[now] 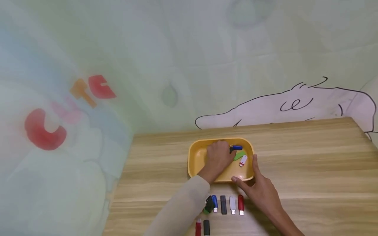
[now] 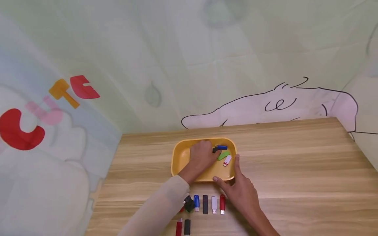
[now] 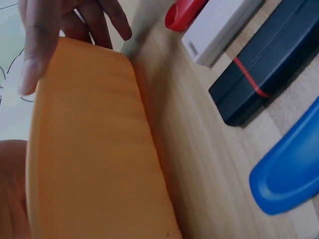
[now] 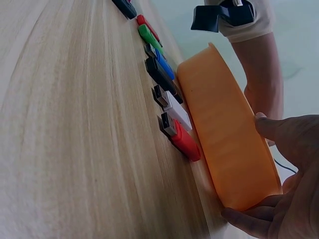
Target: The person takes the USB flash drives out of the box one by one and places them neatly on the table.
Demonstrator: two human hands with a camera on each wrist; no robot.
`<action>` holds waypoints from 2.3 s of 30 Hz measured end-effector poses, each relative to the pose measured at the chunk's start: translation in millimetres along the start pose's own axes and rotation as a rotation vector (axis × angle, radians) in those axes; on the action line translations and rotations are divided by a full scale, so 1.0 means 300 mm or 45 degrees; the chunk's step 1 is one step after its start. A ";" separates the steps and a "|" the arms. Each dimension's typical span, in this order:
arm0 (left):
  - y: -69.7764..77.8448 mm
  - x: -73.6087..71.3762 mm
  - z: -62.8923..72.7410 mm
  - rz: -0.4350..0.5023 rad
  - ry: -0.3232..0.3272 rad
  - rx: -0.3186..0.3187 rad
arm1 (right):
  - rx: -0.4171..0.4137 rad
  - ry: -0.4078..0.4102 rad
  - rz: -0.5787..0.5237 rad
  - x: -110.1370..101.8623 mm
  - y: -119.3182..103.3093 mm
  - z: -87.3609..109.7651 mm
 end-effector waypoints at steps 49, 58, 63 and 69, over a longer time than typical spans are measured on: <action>0.035 -0.020 0.019 -0.228 0.046 -0.028 | 0.007 0.003 0.002 0.004 -0.007 0.003; 0.020 -0.042 0.043 -0.181 0.079 0.035 | 0.011 0.004 0.017 -0.002 -0.008 0.002; 0.015 -0.048 0.055 -0.163 0.087 0.052 | 0.024 -0.007 0.019 0.000 -0.003 0.004; 0.004 -0.059 0.069 -0.139 0.065 0.060 | 0.032 -0.014 0.017 0.005 -0.003 0.001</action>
Point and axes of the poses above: each hand's wrist, its own z-axis away from the middle knuckle, its own x-axis out of the palm, y = z × x, the point moved 4 cm from there along -z, towards the middle knuckle, and after that the axes turned 7 degrees about -z, right-handed, at the moved point
